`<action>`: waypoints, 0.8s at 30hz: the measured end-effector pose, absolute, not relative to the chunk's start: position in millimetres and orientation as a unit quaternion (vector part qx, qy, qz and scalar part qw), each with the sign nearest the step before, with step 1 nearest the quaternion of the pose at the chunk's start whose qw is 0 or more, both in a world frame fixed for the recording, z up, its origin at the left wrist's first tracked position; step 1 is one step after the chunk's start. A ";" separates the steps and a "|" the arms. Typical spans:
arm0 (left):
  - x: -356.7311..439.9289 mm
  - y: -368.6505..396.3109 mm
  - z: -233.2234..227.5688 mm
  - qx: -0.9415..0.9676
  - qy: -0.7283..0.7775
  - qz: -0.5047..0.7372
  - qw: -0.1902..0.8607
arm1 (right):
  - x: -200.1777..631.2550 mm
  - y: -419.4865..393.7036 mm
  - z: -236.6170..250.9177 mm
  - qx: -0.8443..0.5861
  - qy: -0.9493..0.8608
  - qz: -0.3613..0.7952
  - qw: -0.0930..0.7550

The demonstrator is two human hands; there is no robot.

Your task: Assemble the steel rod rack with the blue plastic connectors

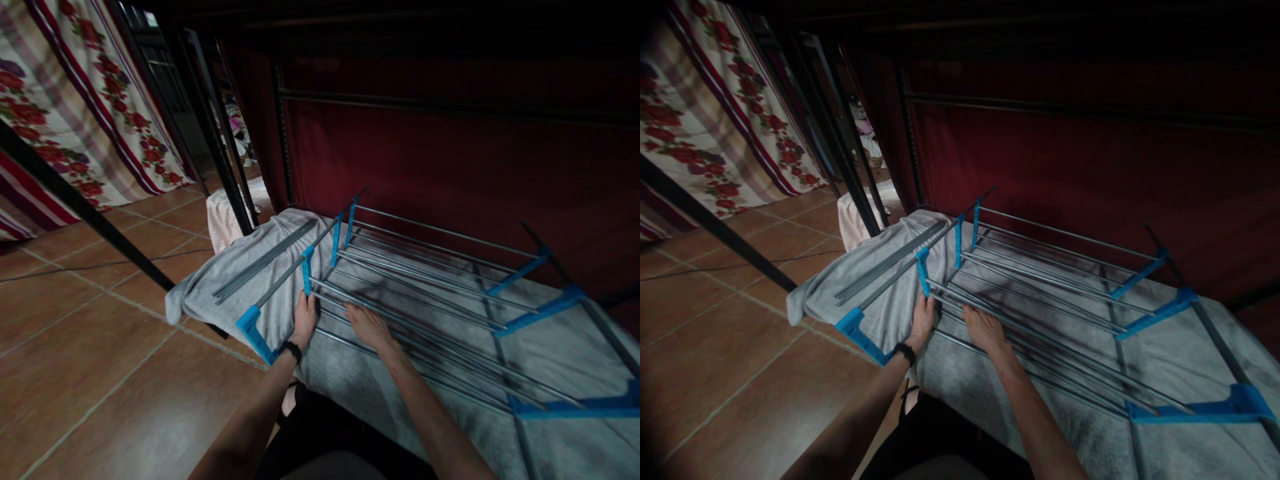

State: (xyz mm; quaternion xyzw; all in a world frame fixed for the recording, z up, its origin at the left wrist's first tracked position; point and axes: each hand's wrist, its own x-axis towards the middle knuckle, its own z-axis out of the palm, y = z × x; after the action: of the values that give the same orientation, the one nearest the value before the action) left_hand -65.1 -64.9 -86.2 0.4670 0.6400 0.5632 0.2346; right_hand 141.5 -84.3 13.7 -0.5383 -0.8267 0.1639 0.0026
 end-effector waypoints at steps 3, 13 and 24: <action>-66.3 -62.9 -87.6 0.467 0.654 0.554 0.218 | 139.6 -84.7 14.2 -0.536 -0.828 0.163 0.013; -68.9 -56.6 -72.3 0.494 0.681 0.497 0.209 | 155.0 -114.2 0.6 -0.601 -0.790 0.040 0.118; -70.6 -54.4 -76.9 0.508 0.709 0.459 0.169 | 184.1 -111.2 -5.0 -0.593 -0.798 0.042 0.096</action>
State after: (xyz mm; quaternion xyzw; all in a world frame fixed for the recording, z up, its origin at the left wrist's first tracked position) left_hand -70.6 -54.4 -76.9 0.5084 0.7089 0.4585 0.1694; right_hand 184.1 -111.2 -5.0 -0.5930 -0.7984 0.0416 0.0961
